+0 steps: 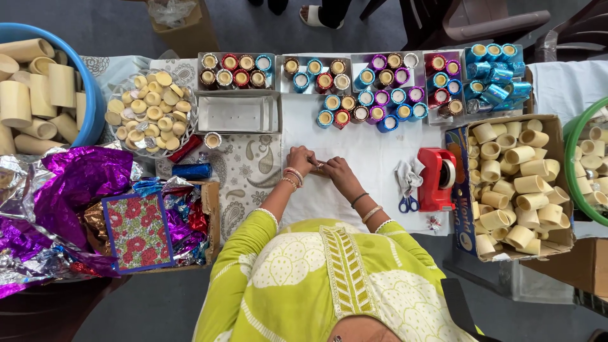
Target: The person wraps small cylindrical candles in shiny metallic foil. They pick up a candle, select a piece of foil from a box, wrap the candle, and place the finished item on a tray. The process is repeated with different colored foils.
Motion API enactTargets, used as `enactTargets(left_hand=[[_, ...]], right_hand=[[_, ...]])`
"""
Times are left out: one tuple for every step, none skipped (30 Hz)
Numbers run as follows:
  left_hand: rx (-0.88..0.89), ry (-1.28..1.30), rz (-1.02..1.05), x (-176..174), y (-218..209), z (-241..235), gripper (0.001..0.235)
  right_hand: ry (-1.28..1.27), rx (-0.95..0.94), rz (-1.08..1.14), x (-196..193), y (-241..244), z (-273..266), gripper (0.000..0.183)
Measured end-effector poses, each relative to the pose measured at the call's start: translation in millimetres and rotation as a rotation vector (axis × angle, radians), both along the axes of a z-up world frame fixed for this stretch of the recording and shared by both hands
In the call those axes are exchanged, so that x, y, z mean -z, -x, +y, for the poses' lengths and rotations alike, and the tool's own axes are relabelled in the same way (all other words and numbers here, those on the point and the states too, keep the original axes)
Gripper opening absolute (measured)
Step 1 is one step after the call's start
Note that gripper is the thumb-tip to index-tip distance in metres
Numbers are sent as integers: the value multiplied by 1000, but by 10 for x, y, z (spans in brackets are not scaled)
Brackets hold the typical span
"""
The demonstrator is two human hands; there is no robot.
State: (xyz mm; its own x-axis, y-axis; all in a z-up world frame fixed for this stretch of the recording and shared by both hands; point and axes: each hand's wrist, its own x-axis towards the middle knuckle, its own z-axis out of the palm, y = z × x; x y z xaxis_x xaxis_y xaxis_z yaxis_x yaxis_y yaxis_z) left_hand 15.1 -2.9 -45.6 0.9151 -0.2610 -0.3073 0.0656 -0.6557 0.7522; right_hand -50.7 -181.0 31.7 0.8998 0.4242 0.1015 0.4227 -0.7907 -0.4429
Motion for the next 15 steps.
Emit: enactTargets(left_hand=[[0, -1, 0, -24, -2, -3, 16], [6, -8, -20, -47, -5, -5, 17], [11, -16, -39, -68, 10, -10, 18], [11, -15, -36, -74, 24, -8, 18], [15, -21, -54, -83, 17, -6, 17], [19, -27, -71, -94, 11, -5, 17], [18, -27, -71, -120, 17, 12, 17], [33, -25, -99, -146, 24, 28, 16], [49, -22, -127, -171, 34, 38, 15], [50, -22, -128, -173, 38, 65, 15], [83, -13, -199, -175, 43, 93, 13], [115, -3, -270, -176, 49, 123, 12], [113, -4, -270, -160, 53, 169, 12], [170, 10, -350, -144, 57, 215, 11], [228, 24, -429, -126, 69, 261, 13]], right_hand=[[-1, 0, 0, -46, 3, 7, 32], [0, -30, -15, -92, 6, 15, 34], [1, -59, -28, -138, 25, 22, 37], [1, -59, -26, -140, 45, 29, 37], [-8, -39, -17, -144, 46, 36, 34], [-16, -18, -7, -149, 48, 43, 32], [-17, -19, -8, -134, 42, 48, 32], [-34, 13, 4, -119, 36, 52, 30], [-51, 47, 17, -104, 36, 53, 29], [-51, 48, 17, -63, 25, 52, 29], [-105, 114, 86, -22, 13, 52, 28], [-160, 179, 156, 20, 2, 54, 28], [-160, 178, 156, 86, -5, 40, 28], [-175, 193, 148, 153, -12, 27, 24], [-189, 211, 140, 221, -10, 15, 21]])
